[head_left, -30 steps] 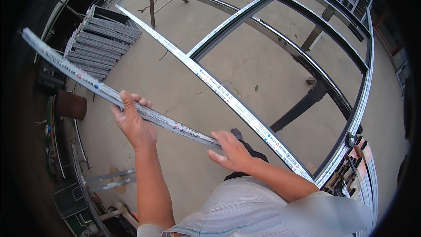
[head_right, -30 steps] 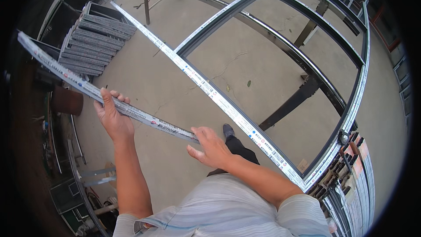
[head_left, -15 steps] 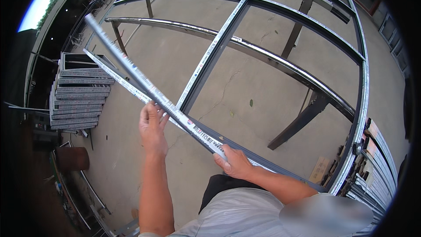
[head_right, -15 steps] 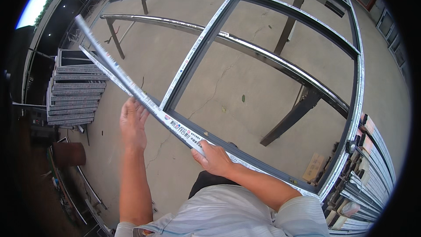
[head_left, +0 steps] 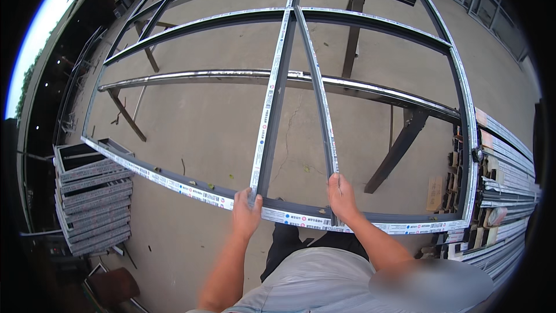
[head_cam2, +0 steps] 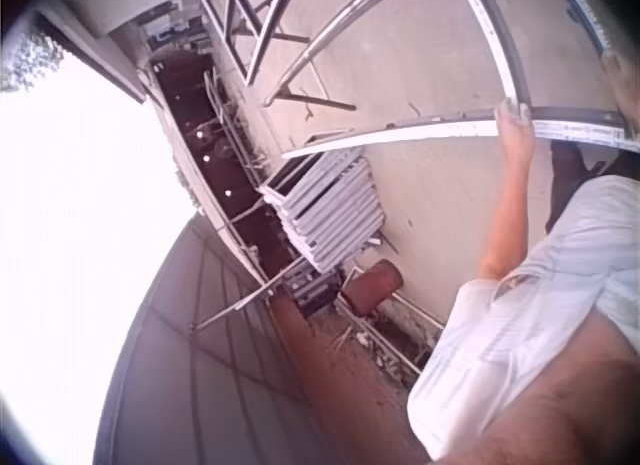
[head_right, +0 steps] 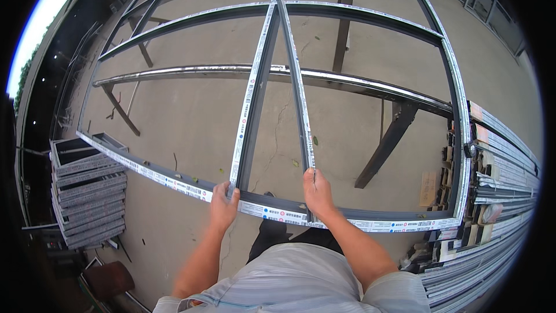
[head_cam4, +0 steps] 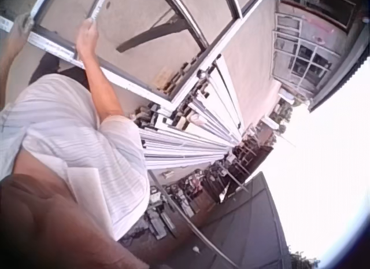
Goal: The person measures multiple aluminum window frame sections using a green tape measure. They place the tape along various edges and corners of the frames, adjusting the tape to capture different dimensions. The person moves around the frames to measure different parts, ensuring accurate readings.
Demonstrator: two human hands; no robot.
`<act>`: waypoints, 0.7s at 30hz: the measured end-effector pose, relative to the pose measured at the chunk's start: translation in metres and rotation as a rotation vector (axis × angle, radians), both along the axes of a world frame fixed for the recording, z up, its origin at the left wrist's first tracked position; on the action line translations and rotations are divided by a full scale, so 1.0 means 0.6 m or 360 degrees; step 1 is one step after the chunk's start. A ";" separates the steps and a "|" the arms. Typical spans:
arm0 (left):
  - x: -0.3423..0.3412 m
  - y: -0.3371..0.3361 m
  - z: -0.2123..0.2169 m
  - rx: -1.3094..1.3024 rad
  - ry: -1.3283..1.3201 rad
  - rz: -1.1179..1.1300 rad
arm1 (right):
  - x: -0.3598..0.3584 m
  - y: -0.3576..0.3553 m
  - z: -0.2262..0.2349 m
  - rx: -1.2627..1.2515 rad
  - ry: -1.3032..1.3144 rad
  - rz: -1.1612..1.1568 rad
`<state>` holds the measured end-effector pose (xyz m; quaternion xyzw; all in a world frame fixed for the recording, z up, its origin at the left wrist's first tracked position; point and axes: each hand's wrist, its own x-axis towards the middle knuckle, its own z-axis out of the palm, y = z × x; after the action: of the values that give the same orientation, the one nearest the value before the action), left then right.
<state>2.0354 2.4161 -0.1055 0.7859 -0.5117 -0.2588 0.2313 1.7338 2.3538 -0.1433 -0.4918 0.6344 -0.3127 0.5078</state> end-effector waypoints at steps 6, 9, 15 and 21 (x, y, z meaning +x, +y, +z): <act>0.089 0.004 -0.006 0.0171 -0.0028 -0.0365 | 0.127 -0.006 -0.019 0.0114 0.0035 -0.0242; 0.131 -0.005 0.005 0.0265 0.0012 -0.0460 | 0.181 -0.014 -0.016 0.0091 0.0066 -0.0304; 0.183 -0.023 -0.009 0.0260 0.0203 -0.0453 | 0.247 -0.033 0.006 0.0035 0.0132 -0.0286; 0.190 -0.028 -0.018 0.0268 0.0163 -0.0491 | 0.281 -0.042 -0.024 -0.0056 0.0198 -0.0311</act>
<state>2.1493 2.3993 -0.1161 0.7005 -0.5902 -0.3728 0.1481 1.9027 2.3286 -0.1577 -0.4550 0.7041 -0.3406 0.4257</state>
